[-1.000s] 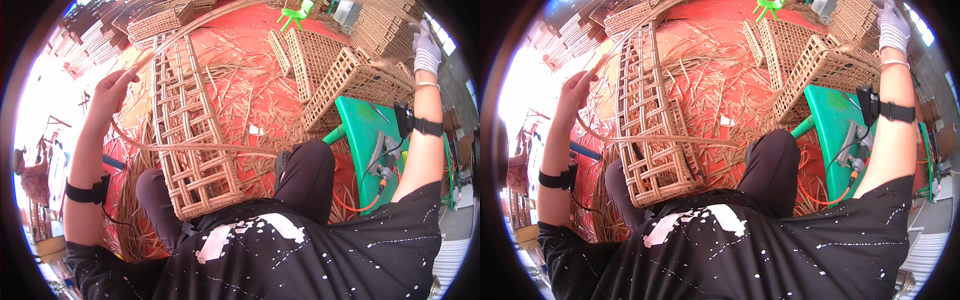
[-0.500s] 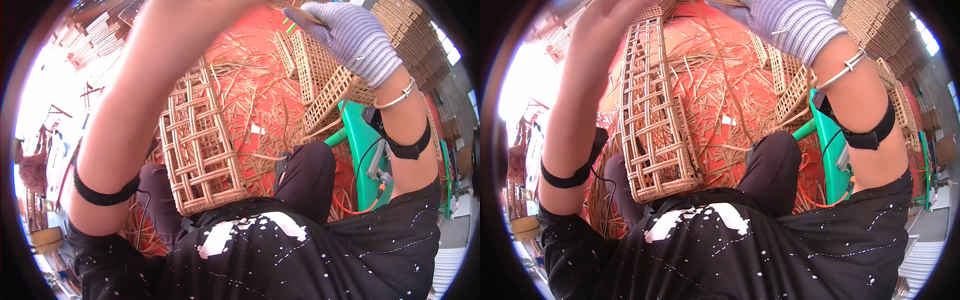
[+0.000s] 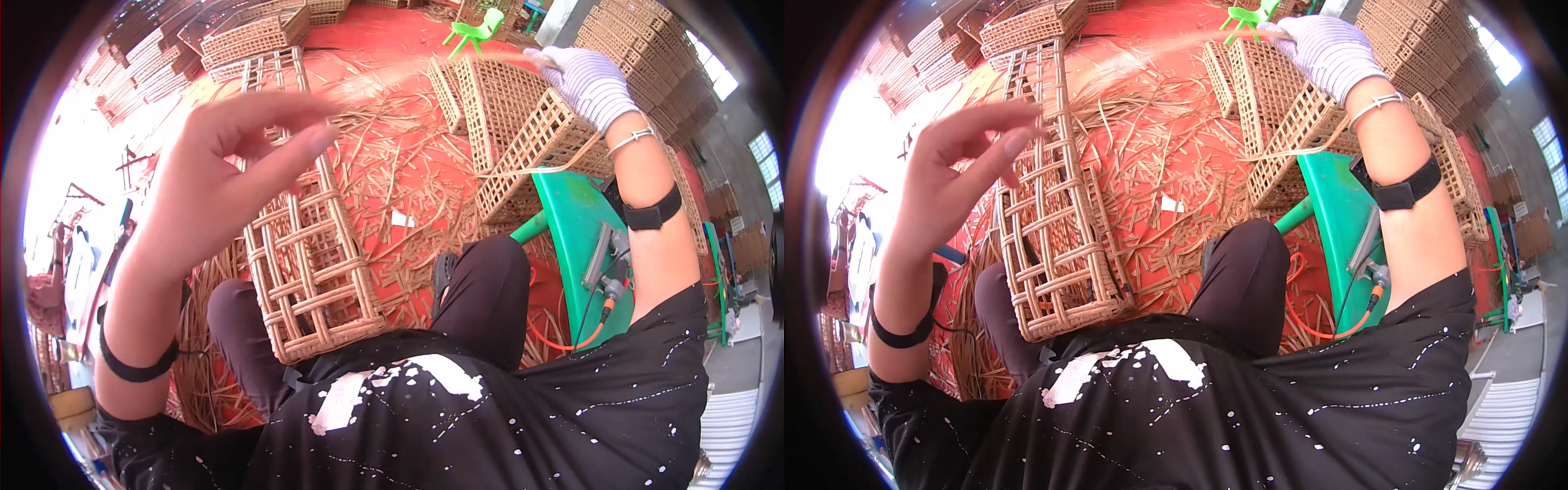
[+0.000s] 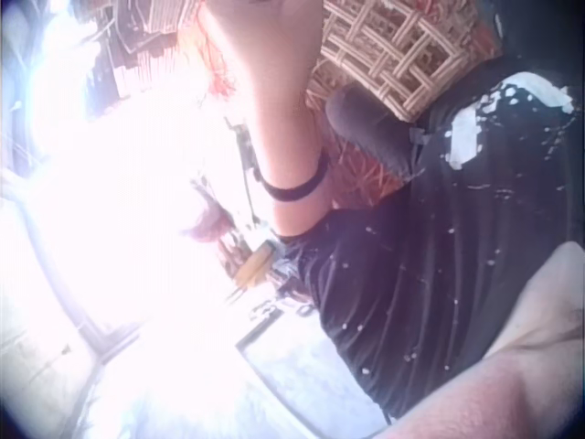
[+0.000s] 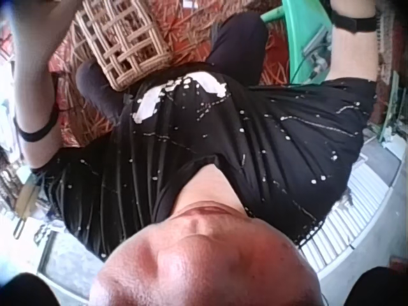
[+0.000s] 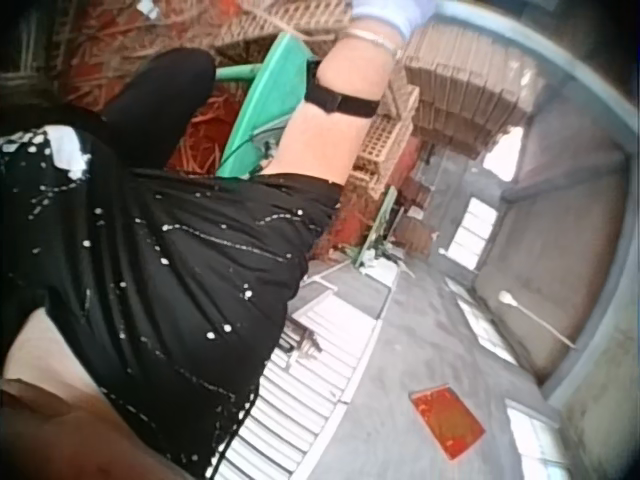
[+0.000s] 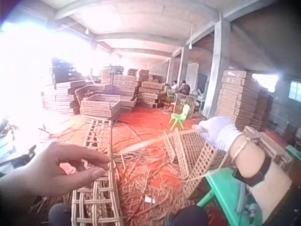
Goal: The person weaves a rattan strip through the frame of a chair, turns the chair over, and continues weaving the rattan through the bottom of the frame.
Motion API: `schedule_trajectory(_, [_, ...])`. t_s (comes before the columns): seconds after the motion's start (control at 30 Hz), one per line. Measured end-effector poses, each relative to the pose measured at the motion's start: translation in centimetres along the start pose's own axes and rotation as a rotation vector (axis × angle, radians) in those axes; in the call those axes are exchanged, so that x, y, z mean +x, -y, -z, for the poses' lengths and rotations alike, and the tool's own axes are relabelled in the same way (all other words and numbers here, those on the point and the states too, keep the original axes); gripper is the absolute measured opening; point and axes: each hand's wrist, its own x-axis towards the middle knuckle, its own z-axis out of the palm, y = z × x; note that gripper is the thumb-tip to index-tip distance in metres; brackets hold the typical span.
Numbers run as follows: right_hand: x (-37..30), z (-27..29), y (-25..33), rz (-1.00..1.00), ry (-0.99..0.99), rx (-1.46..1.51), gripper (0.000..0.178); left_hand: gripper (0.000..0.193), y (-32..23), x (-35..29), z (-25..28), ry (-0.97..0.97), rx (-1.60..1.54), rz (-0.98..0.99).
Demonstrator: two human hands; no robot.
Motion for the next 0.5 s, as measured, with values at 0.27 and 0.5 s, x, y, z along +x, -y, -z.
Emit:
schedule_trajectory(0.27, [-0.8, 4.7, 8.6, 0.278, -0.149, 0.143, 0.022, 0.037, -2.7, 3.7, -5.9, -0.254, 0.477, -0.349])
schedule_trajectory(0.5, [-1.8, 2.4, 5.3, 0.238, -0.296, 0.383, 0.029, 0.033, -0.6, 4.2, -3.5, -0.037, -0.052, 0.021])
